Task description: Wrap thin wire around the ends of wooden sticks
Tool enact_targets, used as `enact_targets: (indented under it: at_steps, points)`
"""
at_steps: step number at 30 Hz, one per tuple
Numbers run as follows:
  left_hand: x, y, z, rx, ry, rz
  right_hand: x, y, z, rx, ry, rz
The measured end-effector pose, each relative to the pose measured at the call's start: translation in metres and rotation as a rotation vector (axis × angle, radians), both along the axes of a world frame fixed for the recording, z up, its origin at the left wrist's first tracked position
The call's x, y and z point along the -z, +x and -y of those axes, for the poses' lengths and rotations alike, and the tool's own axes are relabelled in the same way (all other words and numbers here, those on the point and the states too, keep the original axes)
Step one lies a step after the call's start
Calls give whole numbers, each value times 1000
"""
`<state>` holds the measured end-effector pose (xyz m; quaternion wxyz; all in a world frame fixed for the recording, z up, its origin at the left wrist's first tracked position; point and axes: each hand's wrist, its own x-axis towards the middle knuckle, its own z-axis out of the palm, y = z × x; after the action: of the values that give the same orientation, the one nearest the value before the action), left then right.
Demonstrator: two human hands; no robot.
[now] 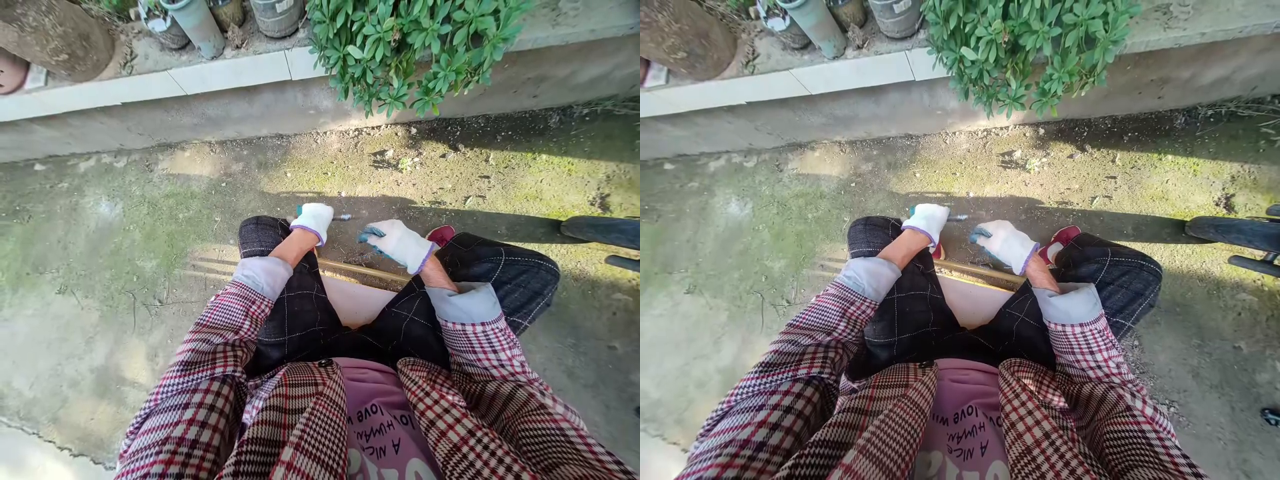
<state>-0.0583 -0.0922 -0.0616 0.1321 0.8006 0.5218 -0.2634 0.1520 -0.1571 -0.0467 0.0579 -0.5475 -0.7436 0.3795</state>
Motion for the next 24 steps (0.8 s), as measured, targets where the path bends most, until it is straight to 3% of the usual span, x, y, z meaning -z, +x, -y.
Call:
enact_targets:
  at_steps: [3, 6, 8, 11, 14, 17, 21, 24]
  points:
    - [1, 6, 11, 231, -124, -55, 1, 15, -6, 93, 36, -17]
    - [0, 8, 22, 453, -45, 107, 10, 32, -15, 170, 54, -14]
    - [-5, 6, 25, 503, 42, 237, 16, 40, -19, 245, 47, -45]
    - [-15, 0, 22, 343, 159, 467, 18, 40, -21, 357, -31, -194]
    - [-18, -1, 16, -10, 223, 748, 11, 29, -17, 400, -164, -409]
    - [-14, 4, 8, -302, 214, 915, 4, 14, -12, 382, -198, -543]
    - [-5, 8, -3, -469, 180, 943, 5, -1, -10, 352, -237, -520]
    - [-4, 7, -8, -491, 173, 822, 7, -6, -9, 305, -262, -444]
